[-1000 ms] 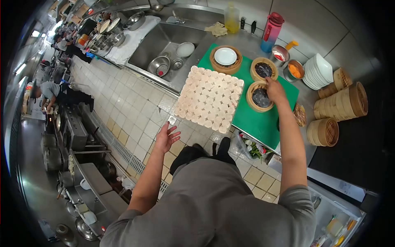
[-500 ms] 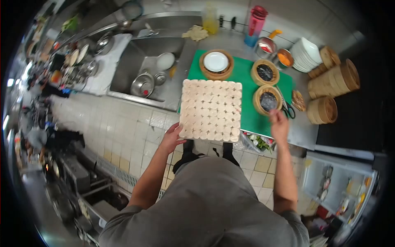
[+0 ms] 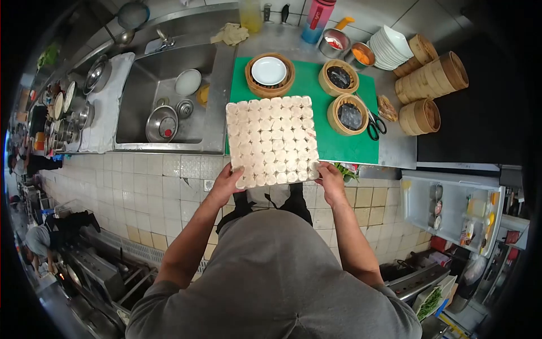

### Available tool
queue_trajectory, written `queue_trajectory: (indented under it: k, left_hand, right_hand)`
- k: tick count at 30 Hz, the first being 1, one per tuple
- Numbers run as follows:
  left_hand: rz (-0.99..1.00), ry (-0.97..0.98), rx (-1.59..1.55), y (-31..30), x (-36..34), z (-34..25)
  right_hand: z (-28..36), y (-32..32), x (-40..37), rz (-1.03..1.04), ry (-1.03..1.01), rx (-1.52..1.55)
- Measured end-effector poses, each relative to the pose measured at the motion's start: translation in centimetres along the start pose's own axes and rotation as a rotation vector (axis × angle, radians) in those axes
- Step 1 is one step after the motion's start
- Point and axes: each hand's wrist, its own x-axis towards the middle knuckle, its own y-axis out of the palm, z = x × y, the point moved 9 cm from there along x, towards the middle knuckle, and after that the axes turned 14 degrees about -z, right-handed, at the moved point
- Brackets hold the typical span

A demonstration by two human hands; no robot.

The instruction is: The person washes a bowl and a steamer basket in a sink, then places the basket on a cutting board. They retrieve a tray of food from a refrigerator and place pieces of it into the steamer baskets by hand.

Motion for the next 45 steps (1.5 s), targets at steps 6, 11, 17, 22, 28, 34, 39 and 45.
queue_trajectory:
  k: [6,11,17,22,28,34,39,45]
  left_hand:
    - [-0.07,0.027,0.008,0.1,-0.9,-0.5]
    - [-0.106,0.013,0.0,0.0,-1.0,-0.3]
    - [-0.098,0.005,-0.015,-0.2,-0.4,0.1]
    - [-0.051,0.028,-0.066,-0.3,-0.1,0.4]
    - [-0.043,0.011,-0.071,-0.4,-0.1,0.4]
    - [-0.032,0.005,-0.056,-0.4,-0.5,-0.1]
    - [-0.051,0.008,-0.057,-0.6,0.0,0.5]
    - [-0.035,0.019,-0.054,-0.5,0.0,0.4]
  right_hand:
    - [1.3,1.0,0.3,0.052,0.208,-0.125]
    - [2.0,1.8,0.3,0.122,0.324,-0.163]
    - [2.2,2.7,0.4,0.176,0.228,-0.204]
    - [3.7,3.6,-0.6,0.055,0.134,-0.324]
    - [3.5,4.6,1.7,0.081,-0.125,-0.383]
    - [4.1,5.3,2.0,0.075,-0.128,-0.342]
    - [4.5,5.8,1.4,0.109,-0.156,-0.272]
    - [5.1,5.5,0.9,0.003,-0.244,-0.425]
